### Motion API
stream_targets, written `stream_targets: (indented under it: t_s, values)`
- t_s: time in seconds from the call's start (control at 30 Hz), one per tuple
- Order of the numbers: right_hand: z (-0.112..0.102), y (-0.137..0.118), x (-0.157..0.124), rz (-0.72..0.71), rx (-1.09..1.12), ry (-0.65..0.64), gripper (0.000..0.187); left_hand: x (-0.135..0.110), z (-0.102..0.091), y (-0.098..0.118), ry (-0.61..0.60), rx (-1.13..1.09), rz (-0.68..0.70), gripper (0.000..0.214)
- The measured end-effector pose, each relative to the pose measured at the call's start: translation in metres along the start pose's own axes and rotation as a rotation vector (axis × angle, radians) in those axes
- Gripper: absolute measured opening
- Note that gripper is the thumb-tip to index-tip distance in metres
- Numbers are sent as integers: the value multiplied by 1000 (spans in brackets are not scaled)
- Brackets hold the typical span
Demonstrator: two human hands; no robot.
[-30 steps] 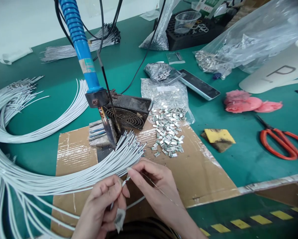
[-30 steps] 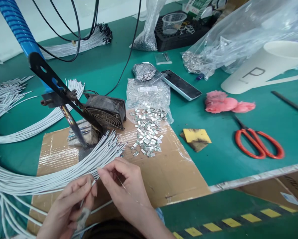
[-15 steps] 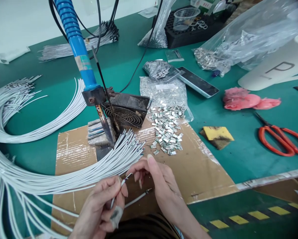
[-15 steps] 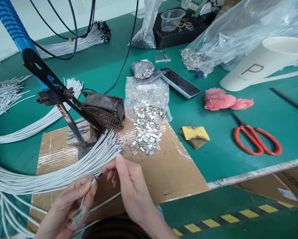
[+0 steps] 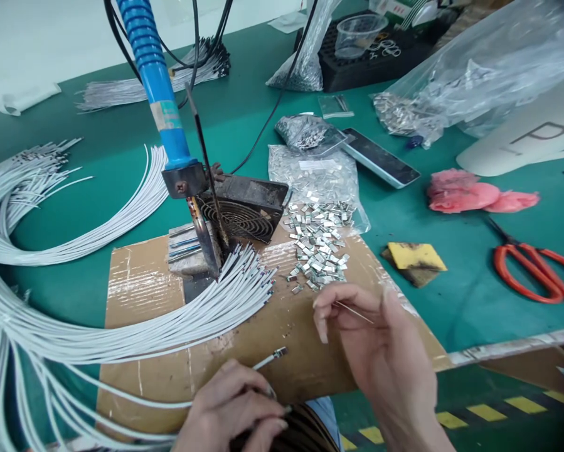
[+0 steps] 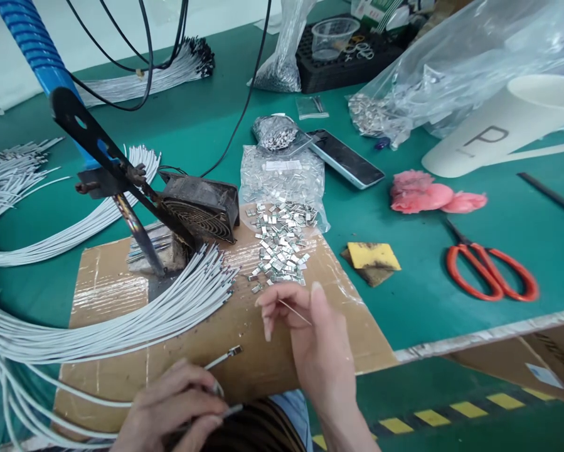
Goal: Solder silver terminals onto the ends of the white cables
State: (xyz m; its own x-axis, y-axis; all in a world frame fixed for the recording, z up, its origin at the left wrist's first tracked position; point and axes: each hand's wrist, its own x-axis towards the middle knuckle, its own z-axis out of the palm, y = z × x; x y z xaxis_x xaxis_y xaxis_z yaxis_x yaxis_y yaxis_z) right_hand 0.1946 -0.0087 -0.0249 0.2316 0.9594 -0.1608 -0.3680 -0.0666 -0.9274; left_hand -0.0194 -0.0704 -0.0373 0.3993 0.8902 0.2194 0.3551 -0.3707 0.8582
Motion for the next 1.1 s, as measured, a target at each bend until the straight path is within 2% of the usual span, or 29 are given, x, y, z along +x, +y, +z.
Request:
stream_targets:
  t_s: [0.03, 0.17, 0.3, 0.37, 0.5, 0.6, 0.63, 0.7, 0.77, 0.83, 0.93, 1.03, 1.1]
  values:
    - [-3, -1, 1, 7, 1, 9, 59, -2, -4, -1, 33, 81, -1, 15]
    - [-11, 4, 2, 35, -39, 35, 63, -5, -29, -9, 205, 530, 24, 37]
    - [-16, 9, 3, 51, -76, -3, 60, -4, -39, -18, 204, 738, 50, 28]
    - [-15, 9, 2, 42, -91, 7, 60, -4, -41, -18, 192, 738, 37, 22]
    - [-11, 7, -1, 46, -145, 38, 58, -1, -49, -6, 99, 548, -134, 20]
    - [-6, 7, -4, 15, -232, 46, 48, 8, -58, 10, -70, 301, -218, 18]
    - [-4, 7, -5, 0, -259, 37, 45, 12, -59, 14, -147, 249, -212, 25]
    - [-1, 7, -6, -13, -297, 1, 39, 17, -56, 18, -307, 208, -163, 40]
    - [0, 7, -6, -14, -319, -25, 37, 17, -47, 14, -328, 302, -66, 52]
    - [2, 5, -6, -6, -336, -37, 36, 13, -35, 6, -288, 416, 11, 55]
    - [3, 5, -6, 10, -348, -24, 36, 6, -19, -6, -150, 486, 35, 40]
    - [4, 7, -6, 8, -350, -9, 35, 8, -12, -9, -63, 513, 32, 20]
    - [3, 10, -5, 2, -352, -17, 36, 14, -11, -7, -39, 514, 62, 17]
